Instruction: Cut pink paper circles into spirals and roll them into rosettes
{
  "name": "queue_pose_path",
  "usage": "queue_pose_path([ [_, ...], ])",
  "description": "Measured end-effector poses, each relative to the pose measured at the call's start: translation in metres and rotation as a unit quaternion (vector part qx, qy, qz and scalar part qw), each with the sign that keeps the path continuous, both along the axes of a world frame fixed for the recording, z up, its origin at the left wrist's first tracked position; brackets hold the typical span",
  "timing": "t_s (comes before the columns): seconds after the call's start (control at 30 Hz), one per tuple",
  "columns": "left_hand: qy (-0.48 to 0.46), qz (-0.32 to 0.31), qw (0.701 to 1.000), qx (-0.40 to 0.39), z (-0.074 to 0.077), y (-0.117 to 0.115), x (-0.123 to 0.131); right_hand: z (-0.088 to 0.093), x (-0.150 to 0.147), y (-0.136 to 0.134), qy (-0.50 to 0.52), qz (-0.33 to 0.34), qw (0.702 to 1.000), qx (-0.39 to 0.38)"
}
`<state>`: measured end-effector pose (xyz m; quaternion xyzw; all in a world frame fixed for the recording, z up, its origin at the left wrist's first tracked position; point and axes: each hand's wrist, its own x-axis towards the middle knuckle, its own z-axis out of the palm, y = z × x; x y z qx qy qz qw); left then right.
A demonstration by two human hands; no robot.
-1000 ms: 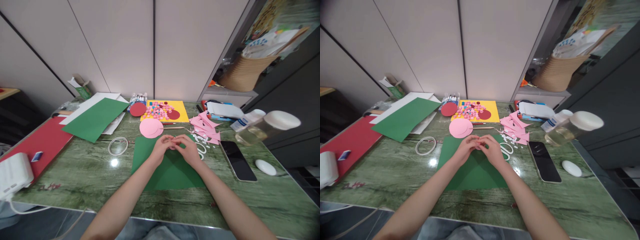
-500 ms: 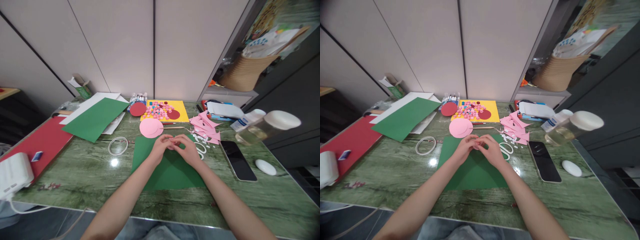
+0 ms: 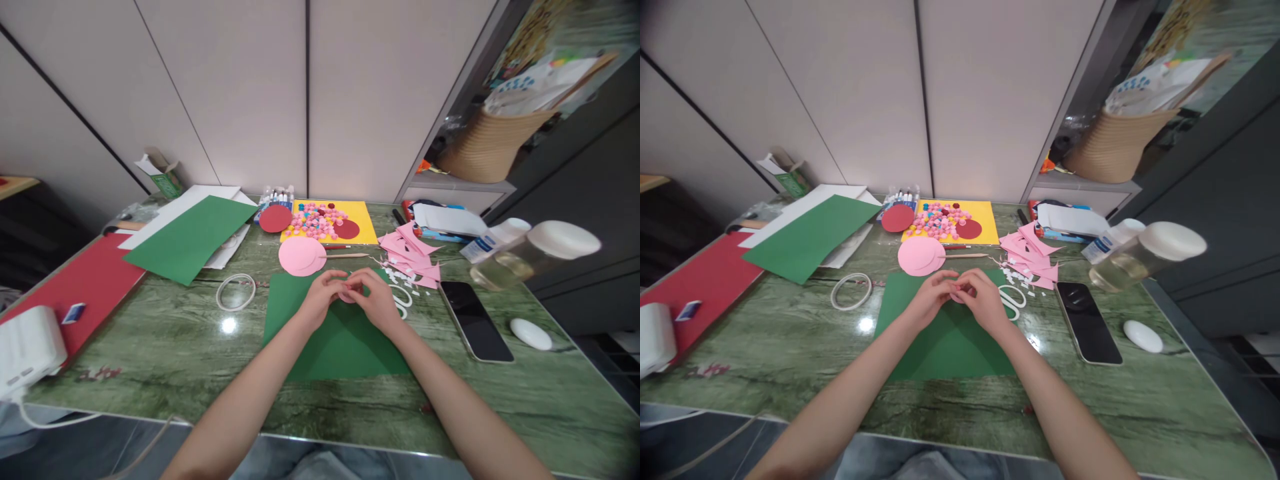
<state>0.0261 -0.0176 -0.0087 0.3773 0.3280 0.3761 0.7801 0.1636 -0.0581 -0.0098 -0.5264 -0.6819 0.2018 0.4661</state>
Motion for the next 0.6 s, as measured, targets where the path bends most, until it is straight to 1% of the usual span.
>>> queue_pose_path([
  [0.2,0.010,0.005,1.000,0.012,0.0013,-0.0024,0.0022,-0.0014,-0.0009,0.0006,0.016,-0.003,1.000,-0.008],
  [0.33,0.027,0.015,0.999,0.019,0.0025,-0.0022,0.0024,-0.0028,-0.0006,0.0008,0.004,-0.009,1.000,-0.011],
  [0.6,0.037,0.025,0.999,0.026,0.0020,0.0019,-0.0011,-0.0001,0.0019,0.0015,-0.027,0.037,0.999,-0.006],
])
